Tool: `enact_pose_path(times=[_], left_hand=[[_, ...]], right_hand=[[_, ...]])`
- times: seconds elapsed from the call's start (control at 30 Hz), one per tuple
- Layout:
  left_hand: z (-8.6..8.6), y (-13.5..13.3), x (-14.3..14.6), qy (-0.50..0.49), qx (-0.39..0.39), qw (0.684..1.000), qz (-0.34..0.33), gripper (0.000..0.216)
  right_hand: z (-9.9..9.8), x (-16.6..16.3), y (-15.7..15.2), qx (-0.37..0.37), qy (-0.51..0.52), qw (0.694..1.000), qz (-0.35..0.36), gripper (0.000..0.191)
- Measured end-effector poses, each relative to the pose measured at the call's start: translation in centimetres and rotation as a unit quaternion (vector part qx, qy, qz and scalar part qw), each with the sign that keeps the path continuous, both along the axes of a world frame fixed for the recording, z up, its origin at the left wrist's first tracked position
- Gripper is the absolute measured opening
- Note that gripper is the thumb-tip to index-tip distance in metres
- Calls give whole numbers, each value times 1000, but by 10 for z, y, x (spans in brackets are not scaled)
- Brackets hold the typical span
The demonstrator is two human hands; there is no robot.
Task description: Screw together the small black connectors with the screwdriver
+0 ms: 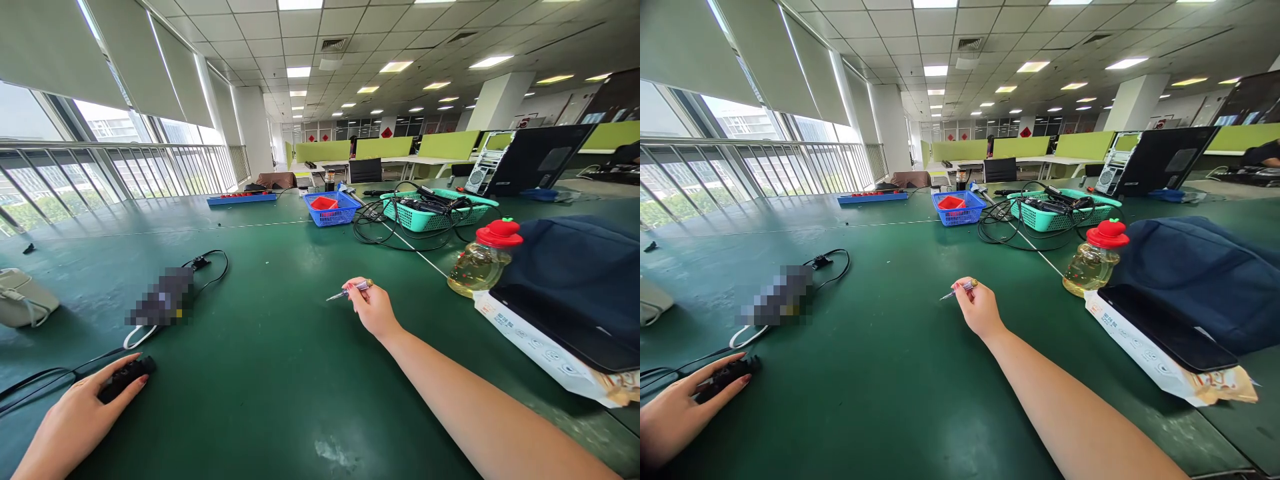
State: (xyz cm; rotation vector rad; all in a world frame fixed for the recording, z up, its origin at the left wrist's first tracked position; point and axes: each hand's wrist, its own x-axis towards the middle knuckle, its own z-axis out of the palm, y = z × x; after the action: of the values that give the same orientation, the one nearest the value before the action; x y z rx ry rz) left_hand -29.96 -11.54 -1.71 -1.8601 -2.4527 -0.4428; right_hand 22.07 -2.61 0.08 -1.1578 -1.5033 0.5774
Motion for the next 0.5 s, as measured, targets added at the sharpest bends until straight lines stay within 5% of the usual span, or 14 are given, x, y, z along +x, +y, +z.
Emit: enact_pose_path(times=[0.13, 0.23, 0.33, 0.5], left_hand=[[7, -1, 10, 20, -16, 1000, 18, 55], [24, -2, 41, 38, 28, 998, -43, 47], [54, 1, 101, -7, 71, 985, -158, 43], [88, 33, 232, -49, 17, 927, -370, 32]], right_hand=[[0, 1, 1, 5, -2, 1000, 2, 41], [0, 2, 2, 2, -1, 1000, -4, 42], [0, 3, 1, 0, 7, 1000, -5, 43], [4, 5, -2, 21, 12, 1000, -15, 43]])
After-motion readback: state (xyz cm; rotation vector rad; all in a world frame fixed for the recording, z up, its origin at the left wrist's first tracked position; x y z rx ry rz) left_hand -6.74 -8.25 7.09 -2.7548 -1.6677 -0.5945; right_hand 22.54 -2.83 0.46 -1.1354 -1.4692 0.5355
